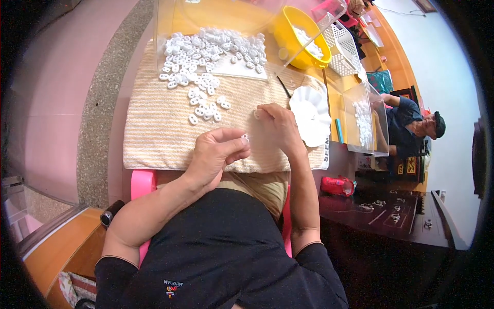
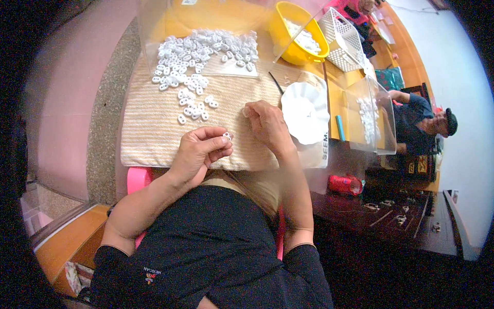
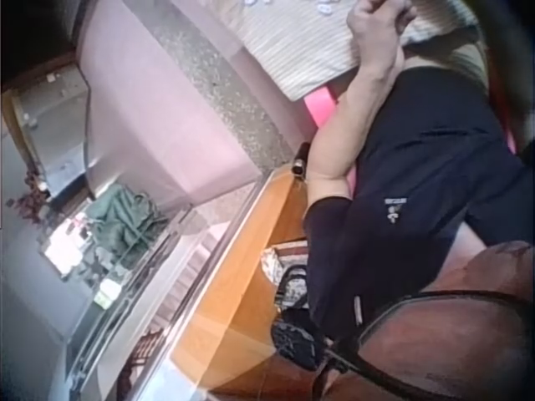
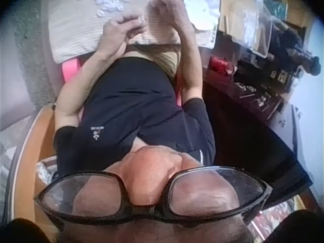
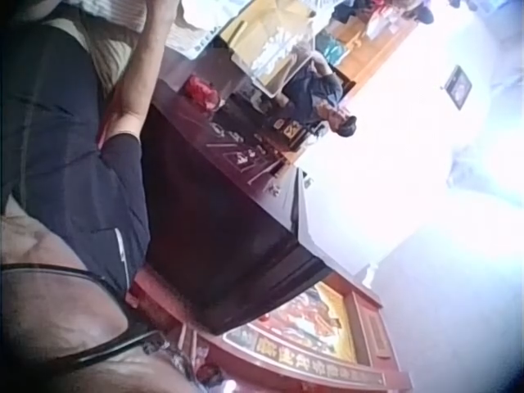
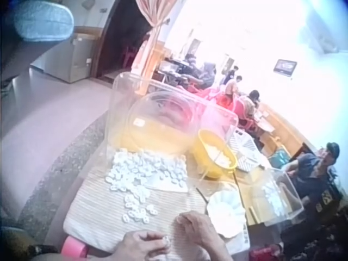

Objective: Manually assembling and inspecting small white plastic components at a workstation.

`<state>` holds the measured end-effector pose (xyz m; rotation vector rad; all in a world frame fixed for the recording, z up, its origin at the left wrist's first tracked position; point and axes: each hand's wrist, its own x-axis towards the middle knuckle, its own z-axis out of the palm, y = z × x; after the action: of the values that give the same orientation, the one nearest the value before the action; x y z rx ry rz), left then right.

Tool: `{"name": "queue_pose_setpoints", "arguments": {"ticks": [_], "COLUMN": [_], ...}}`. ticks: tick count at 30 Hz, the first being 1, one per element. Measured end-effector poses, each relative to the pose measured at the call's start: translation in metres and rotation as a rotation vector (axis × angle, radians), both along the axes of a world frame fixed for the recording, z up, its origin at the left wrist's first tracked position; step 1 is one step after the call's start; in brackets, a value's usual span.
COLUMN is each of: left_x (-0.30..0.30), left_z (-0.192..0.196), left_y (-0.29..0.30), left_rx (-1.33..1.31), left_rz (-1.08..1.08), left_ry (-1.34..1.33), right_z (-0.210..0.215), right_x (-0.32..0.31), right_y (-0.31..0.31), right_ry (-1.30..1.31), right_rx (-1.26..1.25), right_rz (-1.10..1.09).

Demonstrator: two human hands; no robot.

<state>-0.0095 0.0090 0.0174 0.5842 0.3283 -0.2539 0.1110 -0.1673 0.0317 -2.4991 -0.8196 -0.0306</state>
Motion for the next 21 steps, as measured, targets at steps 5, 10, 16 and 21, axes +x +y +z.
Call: {"name": "queue_pose_setpoints", "arguments": {"ticks": [5, 10, 16, 21], "left_x": [0.0, 0.0, 0.0, 0.0], "left_z": [0.0, -0.002, -0.002, 0.0], "left_y": [0.0, -0.001, -0.002, -0.002], "left_rx": [0.002, -0.01, 0.01, 0.006], "left_rz": [-0.006, -0.006, 0.001, 0.007], "left_ry": [-0.005, -0.008, 0.013, 0.014], "right_z": [-0.006, -0.008, -0.004, 0.002], "right_x": [-0.008, -0.014, -0.02, -0.022], "right_y": [-0.007, -0.008, 0.004, 0.007], "right_ry": [0.024, 0.023, -0.022, -0.018], "right_rx": [0.173, 0.116, -0.012, -0.039], "right_rz": [-0.122, -0.105, -0.15, -0.139]}}
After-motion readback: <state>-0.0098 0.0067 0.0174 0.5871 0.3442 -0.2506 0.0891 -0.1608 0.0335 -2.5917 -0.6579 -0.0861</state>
